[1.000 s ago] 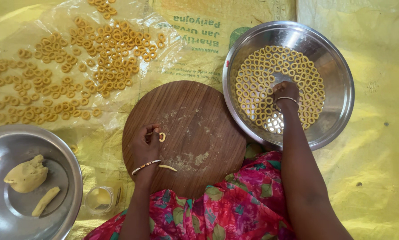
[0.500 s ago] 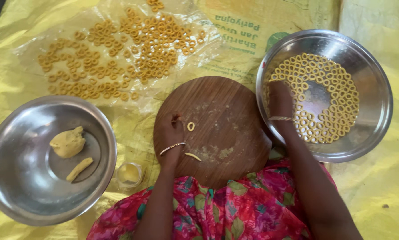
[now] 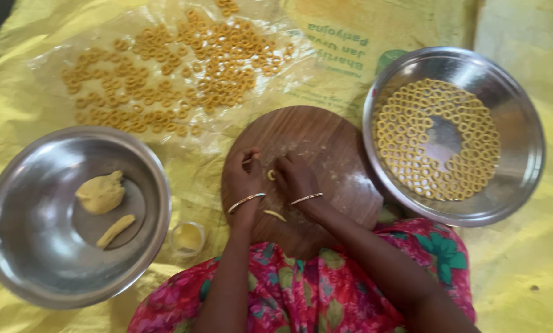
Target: The person rolls small pieces of dough into thin ropes on a wooden board, then joins the ends to form small rings. The finished rings are placed into a large metal bowl. The person repeats this process continuously.
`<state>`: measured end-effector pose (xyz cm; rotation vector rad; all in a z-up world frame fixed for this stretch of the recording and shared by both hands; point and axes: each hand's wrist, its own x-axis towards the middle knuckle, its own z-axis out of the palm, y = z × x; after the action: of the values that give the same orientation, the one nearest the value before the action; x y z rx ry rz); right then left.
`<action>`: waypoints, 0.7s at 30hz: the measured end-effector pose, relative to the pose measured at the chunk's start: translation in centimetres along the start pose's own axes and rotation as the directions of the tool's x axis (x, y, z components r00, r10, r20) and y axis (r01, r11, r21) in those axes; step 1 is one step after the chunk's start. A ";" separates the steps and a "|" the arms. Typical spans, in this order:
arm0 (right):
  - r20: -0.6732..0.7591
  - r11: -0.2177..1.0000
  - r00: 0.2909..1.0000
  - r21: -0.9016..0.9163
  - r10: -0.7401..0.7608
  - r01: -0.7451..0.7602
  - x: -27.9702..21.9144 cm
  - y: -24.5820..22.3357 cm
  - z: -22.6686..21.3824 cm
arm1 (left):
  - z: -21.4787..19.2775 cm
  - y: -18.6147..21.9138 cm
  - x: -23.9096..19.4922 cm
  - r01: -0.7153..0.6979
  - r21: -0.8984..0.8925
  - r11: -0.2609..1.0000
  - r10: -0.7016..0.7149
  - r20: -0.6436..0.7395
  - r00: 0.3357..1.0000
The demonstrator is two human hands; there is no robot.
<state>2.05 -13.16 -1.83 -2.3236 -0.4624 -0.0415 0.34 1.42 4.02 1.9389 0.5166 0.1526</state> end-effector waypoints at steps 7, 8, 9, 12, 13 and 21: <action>-0.207 0.973 0.963 0.191 0.170 -0.131 1.5 13.7 -9.4 | 0.5 -0.1 -0.2 -0.031 -0.056 0.998 0.032 0.009 0.999; -0.258 0.961 0.926 0.073 0.276 -0.266 0.6 16.6 -12.4 | 0.5 -0.1 -0.4 -0.048 -0.041 0.998 0.048 0.011 0.999; -0.293 0.986 0.942 0.060 0.167 -0.156 0.6 19.8 -16.0 | 0.5 0.0 -0.5 -0.062 -0.026 0.998 0.063 0.012 0.998; -0.473 0.956 0.850 -0.053 0.232 -0.290 -3.7 27.0 -22.4 | 1.1 0.0 -0.7 0.156 0.080 0.985 -0.162 0.073 0.984; -0.470 0.925 0.827 -0.051 0.310 -0.376 -5.0 28.7 -23.2 | 1.2 -0.2 -0.6 0.125 0.046 0.991 -0.129 0.084 0.988; -0.347 0.773 0.708 0.084 0.614 -0.629 -8.1 33.1 -21.5 | 2.4 -2.4 -0.1 0.080 0.017 0.997 -0.081 0.121 0.989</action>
<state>8.07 -52.13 -10.20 -2.3248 0.5316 -0.1436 0.38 0.16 0.92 1.9218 0.5150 -0.0200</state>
